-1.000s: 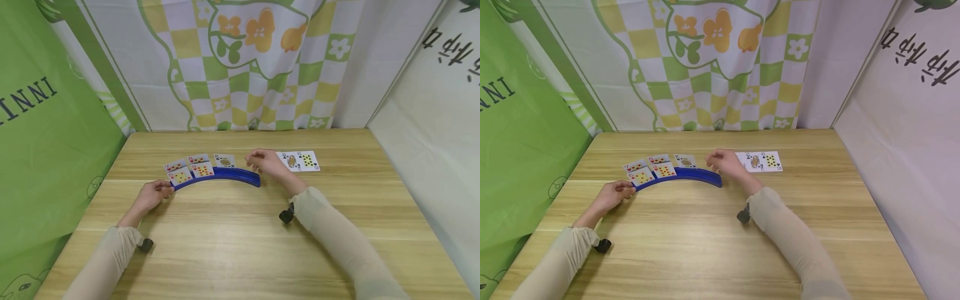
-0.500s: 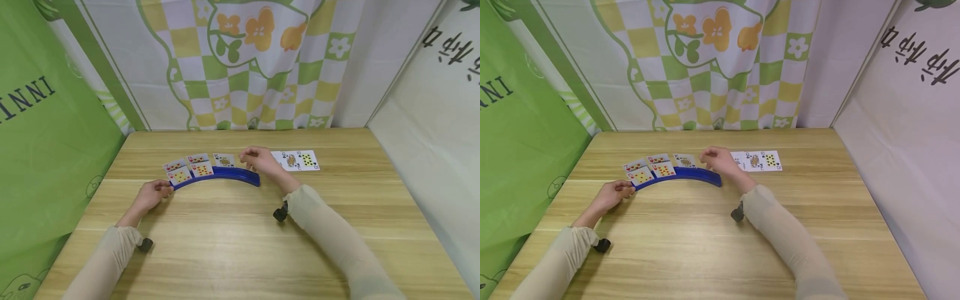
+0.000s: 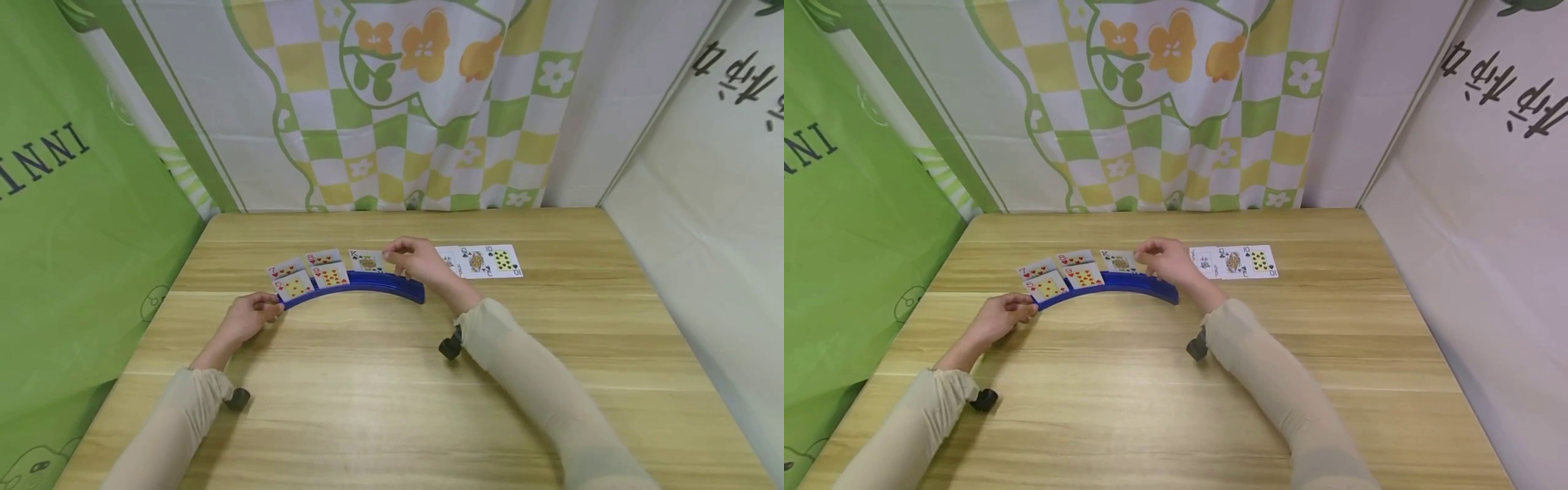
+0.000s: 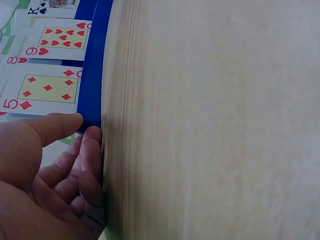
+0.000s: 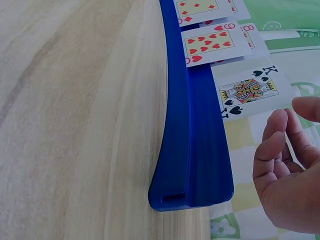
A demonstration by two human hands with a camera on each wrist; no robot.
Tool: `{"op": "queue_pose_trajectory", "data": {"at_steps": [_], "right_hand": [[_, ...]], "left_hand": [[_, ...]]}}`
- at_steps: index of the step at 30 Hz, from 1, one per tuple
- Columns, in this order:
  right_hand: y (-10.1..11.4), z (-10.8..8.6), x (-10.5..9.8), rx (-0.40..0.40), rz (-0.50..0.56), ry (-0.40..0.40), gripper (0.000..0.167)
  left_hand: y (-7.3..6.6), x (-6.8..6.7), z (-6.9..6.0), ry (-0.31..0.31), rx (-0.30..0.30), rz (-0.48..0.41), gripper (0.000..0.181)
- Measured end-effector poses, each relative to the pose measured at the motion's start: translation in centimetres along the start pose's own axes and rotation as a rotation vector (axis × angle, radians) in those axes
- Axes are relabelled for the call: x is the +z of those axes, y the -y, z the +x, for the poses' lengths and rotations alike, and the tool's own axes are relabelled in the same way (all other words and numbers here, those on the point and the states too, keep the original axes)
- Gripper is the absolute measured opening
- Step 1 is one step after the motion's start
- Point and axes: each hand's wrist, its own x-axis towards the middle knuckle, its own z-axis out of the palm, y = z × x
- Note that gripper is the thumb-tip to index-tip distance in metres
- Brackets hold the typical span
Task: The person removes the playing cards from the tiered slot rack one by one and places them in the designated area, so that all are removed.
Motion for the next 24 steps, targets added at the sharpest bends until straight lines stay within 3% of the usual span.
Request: {"op": "queue_pose_trajectory", "data": {"at_steps": [16,24], "right_hand": [[0.1,0.45,0.23,-0.012,-0.036,-0.011,0.016],[-0.01,0.46,0.12,-0.064,-0.124,-0.07,0.014]], "left_hand": [[0.01,0.08,0.13,-0.007,-0.009,0.003,0.04],[0.3,0.11,0.17,-0.006,-0.012,-0.016,0.04]]}}
